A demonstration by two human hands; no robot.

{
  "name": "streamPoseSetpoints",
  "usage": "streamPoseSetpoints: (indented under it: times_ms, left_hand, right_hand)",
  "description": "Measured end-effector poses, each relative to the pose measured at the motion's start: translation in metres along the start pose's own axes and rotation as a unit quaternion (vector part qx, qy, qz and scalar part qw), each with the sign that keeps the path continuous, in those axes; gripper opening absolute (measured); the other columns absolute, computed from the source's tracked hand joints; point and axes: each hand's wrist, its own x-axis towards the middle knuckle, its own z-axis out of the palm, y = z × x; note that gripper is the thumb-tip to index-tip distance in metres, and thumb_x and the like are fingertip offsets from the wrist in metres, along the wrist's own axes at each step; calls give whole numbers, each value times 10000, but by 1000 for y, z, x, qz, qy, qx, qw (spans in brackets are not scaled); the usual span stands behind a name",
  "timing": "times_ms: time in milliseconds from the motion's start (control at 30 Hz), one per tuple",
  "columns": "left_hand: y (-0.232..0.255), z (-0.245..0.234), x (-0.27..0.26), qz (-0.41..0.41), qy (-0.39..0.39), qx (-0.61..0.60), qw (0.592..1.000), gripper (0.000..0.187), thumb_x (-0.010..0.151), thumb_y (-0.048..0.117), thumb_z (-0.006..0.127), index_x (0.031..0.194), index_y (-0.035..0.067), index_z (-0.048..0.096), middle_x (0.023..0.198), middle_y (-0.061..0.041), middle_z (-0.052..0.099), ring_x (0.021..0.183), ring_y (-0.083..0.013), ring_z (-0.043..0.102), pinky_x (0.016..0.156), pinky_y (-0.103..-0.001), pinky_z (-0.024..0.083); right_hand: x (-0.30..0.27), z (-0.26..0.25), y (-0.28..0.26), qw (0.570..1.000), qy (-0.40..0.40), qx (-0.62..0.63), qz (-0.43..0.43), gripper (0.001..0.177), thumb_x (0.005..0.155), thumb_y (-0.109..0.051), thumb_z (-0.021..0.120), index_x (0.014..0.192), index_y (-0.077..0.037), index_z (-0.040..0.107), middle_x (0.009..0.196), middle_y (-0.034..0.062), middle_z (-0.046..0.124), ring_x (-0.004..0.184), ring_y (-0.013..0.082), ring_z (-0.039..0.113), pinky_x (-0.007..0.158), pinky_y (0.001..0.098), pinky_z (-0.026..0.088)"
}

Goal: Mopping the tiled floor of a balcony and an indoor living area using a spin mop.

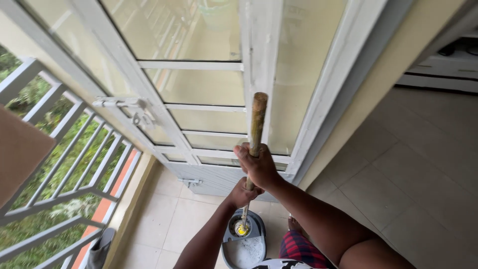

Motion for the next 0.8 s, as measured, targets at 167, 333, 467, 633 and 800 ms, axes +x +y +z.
streamPoseSetpoints:
  times_ms: [167,333,467,633,800]
  left_hand:
    - [21,24,-9,16,-54,-92,994,279,794,63,665,1072,81,666,953,25,741,889,-86,691,819,-267,569]
    - [-32,33,-11,26,15,84,996,140,903,90,712,954,-30,662,796,-83,673,732,-136,570,651,-305,487]
    - [75,86,-31,122,146,140,972,180,921,109,717,948,-48,633,774,-95,633,694,-158,534,637,-320,471]
    - [90,102,-35,207,315,124,918,162,956,126,626,1018,-24,635,859,-96,700,810,-153,656,711,-334,528]
    - [8,53,-32,56,293,110,948,124,935,115,644,975,4,684,844,-111,744,820,-160,699,716,-331,539]
  right_hand:
    - [-29,-4,-11,995,59,-78,-26,490,1035,-322,621,634,-129,416,521,-66,363,480,49,314,447,284,264]
    - [-53,-8,-25,986,105,-116,-51,499,1039,-323,616,631,-110,424,508,-56,376,491,61,330,472,301,291]
    - [-49,-9,-62,980,154,-111,-67,472,1036,-319,620,657,-105,438,523,-54,378,500,58,336,474,294,292]
    - [-61,6,-99,981,50,-73,-175,307,1052,-317,627,863,-97,529,715,-32,478,665,57,450,597,256,387]
    - [-38,-11,-68,974,-194,62,-102,329,1005,-276,686,796,-100,501,728,-3,503,692,89,485,619,259,416]
